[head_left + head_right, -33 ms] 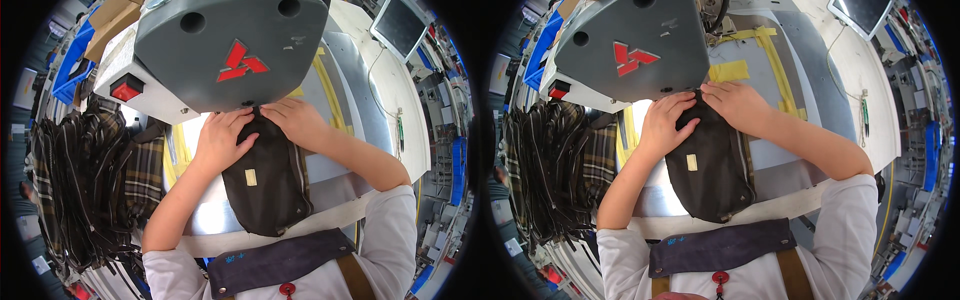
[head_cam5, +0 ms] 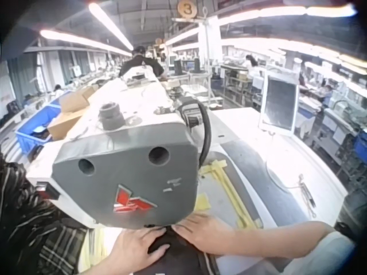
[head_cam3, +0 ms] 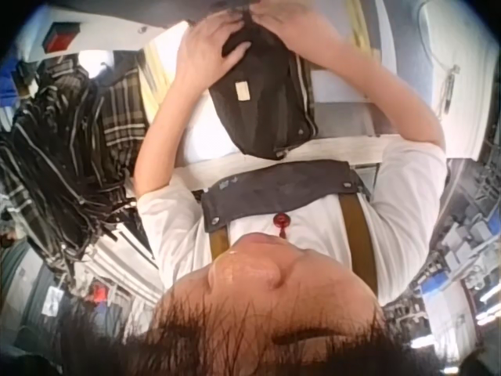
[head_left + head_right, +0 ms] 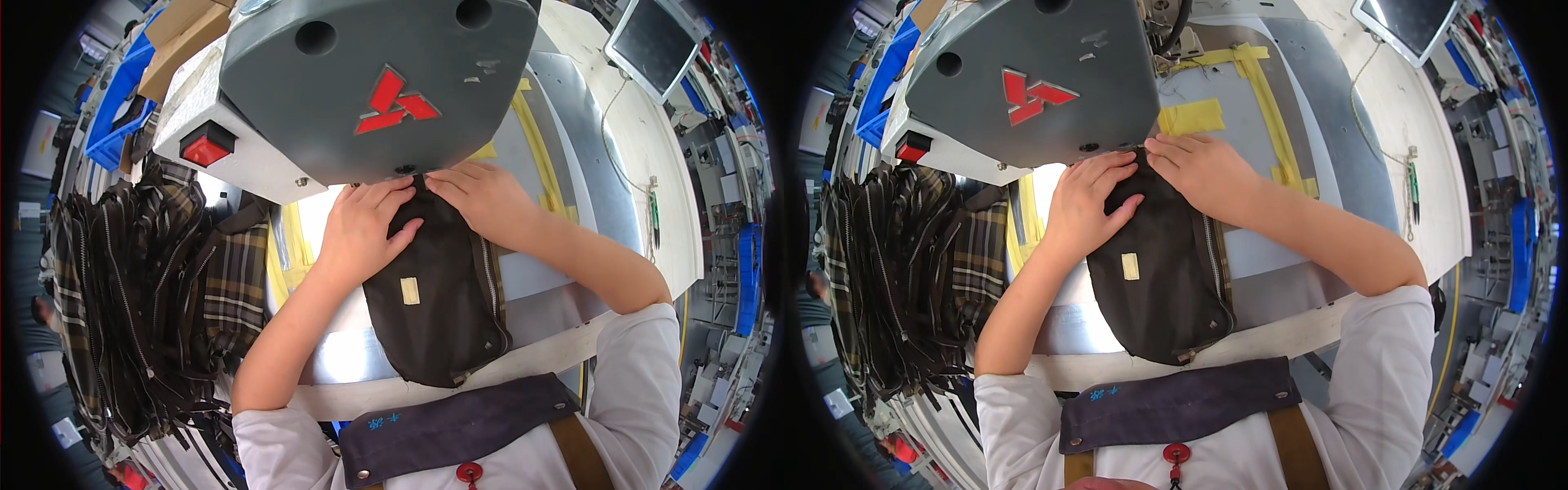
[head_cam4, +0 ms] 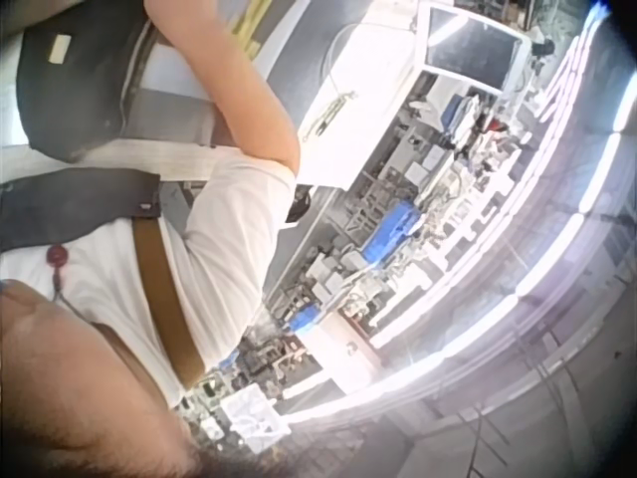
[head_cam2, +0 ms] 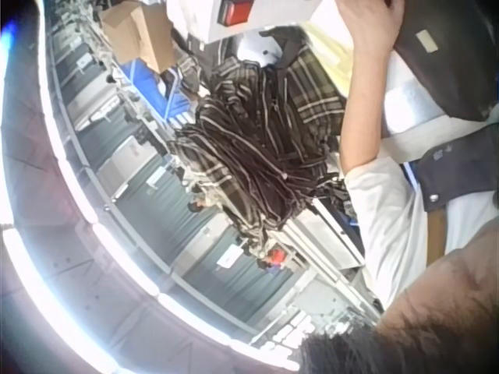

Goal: The person aligns the zipper edges of a dark plaid bag under a sewing machine and sews the zipper onto the bag. They repeat this process for multiple bags, using shears to cut threads between each unit.

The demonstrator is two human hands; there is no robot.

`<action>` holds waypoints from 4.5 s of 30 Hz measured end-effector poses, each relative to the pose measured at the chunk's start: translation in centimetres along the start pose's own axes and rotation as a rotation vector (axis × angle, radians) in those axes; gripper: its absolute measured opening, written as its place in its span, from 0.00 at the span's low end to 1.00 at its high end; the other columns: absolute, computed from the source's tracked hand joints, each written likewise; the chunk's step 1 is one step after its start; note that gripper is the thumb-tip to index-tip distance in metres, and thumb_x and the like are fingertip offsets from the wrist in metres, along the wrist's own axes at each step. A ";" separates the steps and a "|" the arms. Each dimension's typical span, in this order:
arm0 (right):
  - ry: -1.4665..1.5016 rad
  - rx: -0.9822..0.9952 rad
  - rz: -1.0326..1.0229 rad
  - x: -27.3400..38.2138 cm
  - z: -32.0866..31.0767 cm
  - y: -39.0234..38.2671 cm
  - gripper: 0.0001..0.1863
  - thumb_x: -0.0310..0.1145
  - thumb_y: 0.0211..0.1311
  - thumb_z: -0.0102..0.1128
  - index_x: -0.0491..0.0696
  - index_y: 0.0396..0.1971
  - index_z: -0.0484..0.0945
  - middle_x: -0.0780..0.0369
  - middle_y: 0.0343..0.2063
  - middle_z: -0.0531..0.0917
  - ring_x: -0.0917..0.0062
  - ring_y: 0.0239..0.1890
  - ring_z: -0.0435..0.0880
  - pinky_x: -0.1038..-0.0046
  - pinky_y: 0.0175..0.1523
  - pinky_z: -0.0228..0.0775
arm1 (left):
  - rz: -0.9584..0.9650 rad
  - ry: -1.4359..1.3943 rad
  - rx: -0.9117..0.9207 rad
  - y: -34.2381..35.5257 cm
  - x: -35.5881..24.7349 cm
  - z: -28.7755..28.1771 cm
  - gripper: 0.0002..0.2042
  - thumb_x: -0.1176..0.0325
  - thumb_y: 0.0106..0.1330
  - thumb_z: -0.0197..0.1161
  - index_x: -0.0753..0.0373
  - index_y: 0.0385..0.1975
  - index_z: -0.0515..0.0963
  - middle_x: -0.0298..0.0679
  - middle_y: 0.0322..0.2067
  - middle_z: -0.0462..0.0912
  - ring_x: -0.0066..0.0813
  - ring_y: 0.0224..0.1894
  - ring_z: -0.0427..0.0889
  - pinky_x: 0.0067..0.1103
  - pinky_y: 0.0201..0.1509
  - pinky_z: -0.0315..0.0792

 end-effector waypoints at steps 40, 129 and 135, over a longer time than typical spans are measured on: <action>0.133 -0.143 0.213 4.4 -0.4 -2.0 0.11 0.29 0.53 0.54 0.45 0.38 0.74 0.58 0.38 0.75 0.66 0.44 0.77 0.68 0.42 0.76 | -0.550 -0.208 0.193 -1.7 1.9 0.7 0.12 0.66 0.62 0.64 0.69 0.39 0.78 0.47 0.31 0.82 0.39 0.33 0.80 0.27 0.42 0.73; -0.180 -0.150 0.469 -6.2 -7.8 -9.3 0.19 0.46 0.61 0.60 0.47 0.44 0.80 0.59 0.46 0.80 0.60 0.51 0.76 0.61 0.52 0.70 | -0.547 -0.925 0.237 -5.9 -0.9 1.3 0.10 0.66 0.67 0.60 0.69 0.37 0.79 0.33 0.27 0.80 0.16 0.31 0.74 0.17 0.38 0.70; 1.056 0.051 0.736 4.3 -3.1 -6.7 0.15 0.38 0.66 0.59 0.42 0.44 0.78 0.62 0.38 0.82 0.78 0.42 0.79 0.73 0.49 0.70 | -0.490 -0.891 0.123 -5.2 -1.7 0.2 0.10 0.66 0.68 0.59 0.68 0.34 0.78 0.31 0.25 0.78 0.14 0.30 0.71 0.16 0.36 0.67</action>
Point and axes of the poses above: each hand's wrist, its own y-axis towards the middle knuckle, its own z-axis out of the palm, x = y × z, the point moved 8 cm from there along y, towards the middle knuckle
